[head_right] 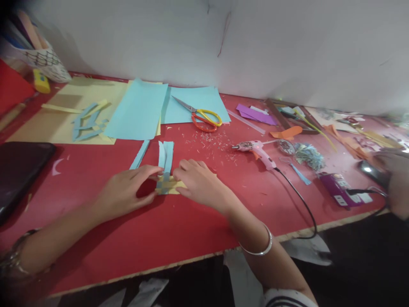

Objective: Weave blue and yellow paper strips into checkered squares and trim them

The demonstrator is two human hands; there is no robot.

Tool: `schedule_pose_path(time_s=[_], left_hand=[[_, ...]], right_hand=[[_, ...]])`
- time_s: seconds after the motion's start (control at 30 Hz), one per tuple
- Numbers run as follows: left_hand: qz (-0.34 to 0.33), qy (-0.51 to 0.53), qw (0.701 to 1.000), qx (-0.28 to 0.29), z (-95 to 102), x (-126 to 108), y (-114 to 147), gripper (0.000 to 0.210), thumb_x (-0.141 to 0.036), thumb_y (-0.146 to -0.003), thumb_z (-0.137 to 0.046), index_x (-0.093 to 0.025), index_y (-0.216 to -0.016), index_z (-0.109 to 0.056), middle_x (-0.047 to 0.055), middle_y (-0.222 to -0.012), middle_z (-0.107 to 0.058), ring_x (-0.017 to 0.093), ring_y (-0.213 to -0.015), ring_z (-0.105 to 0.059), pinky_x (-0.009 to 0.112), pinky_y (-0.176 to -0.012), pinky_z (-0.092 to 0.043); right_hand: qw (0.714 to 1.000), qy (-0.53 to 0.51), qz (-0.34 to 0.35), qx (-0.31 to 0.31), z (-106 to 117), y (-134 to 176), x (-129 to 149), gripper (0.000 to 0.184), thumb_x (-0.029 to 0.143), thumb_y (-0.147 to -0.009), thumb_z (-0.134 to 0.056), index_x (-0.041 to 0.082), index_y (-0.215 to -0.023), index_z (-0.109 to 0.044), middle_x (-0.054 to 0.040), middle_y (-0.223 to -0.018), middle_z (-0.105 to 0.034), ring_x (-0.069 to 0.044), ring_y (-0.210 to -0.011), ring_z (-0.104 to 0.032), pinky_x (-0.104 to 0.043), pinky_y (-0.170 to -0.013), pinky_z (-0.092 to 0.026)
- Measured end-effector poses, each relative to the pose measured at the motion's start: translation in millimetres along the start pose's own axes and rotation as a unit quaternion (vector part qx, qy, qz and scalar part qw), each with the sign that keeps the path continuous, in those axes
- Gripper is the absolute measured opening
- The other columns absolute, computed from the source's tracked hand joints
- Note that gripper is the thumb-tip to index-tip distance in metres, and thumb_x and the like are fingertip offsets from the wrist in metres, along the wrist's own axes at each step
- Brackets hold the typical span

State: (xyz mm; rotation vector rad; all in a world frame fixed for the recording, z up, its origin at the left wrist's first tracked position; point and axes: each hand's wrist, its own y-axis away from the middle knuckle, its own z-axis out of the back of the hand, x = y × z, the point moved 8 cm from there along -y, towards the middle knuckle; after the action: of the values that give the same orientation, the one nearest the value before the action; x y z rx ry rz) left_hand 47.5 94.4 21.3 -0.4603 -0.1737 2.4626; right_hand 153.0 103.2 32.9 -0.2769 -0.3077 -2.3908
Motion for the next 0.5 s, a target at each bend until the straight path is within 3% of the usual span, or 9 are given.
schedule_pose_path(time_s=[0.17, 0.33, 0.5], left_hand=[[-0.015, 0.016, 0.998, 0.054, -5.1, 0.7, -2.4, 0.028, -0.033, -0.077, -0.053, -0.022, -0.102, -0.050, 0.003, -0.100, -0.065, 0.019, -0.084, -0.062, 0.027, -0.065, -0.046], [-0.018, 0.083, 0.992, 0.088, -7.3, 4.1, -2.4, 0.020, -0.031, -0.077, -0.055, -0.020, -0.093, -0.053, 0.003, -0.099, -0.062, 0.019, -0.084, -0.061, 0.028, -0.066, -0.046], [-0.045, 0.193, 0.977, 0.081, -8.9, 7.4, -1.4, 0.010, -0.024, -0.081, -0.049, -0.020, -0.081, -0.058, 0.003, -0.100, -0.058, 0.015, -0.085, -0.060, 0.024, -0.070, -0.047]], right_hand=[[0.999, -0.038, 0.013, -0.035, -2.6, -4.1, 5.6, 0.032, 0.037, -0.076, -0.061, 0.016, -0.097, -0.050, -0.0081, -0.100, -0.054, -0.022, -0.092, -0.047, -0.035, -0.080, -0.038], [0.997, -0.016, 0.032, -0.072, -8.5, -11.6, 15.0, 0.038, 0.043, -0.075, -0.062, 0.015, -0.098, -0.051, -0.0088, -0.099, -0.055, -0.022, -0.091, -0.048, -0.035, -0.080, -0.038], [0.996, 0.029, 0.013, -0.080, -10.4, -16.2, 16.1, 0.035, 0.046, -0.078, -0.057, 0.015, -0.096, -0.054, -0.0083, -0.095, -0.056, -0.022, -0.087, -0.049, -0.035, -0.078, -0.038]])
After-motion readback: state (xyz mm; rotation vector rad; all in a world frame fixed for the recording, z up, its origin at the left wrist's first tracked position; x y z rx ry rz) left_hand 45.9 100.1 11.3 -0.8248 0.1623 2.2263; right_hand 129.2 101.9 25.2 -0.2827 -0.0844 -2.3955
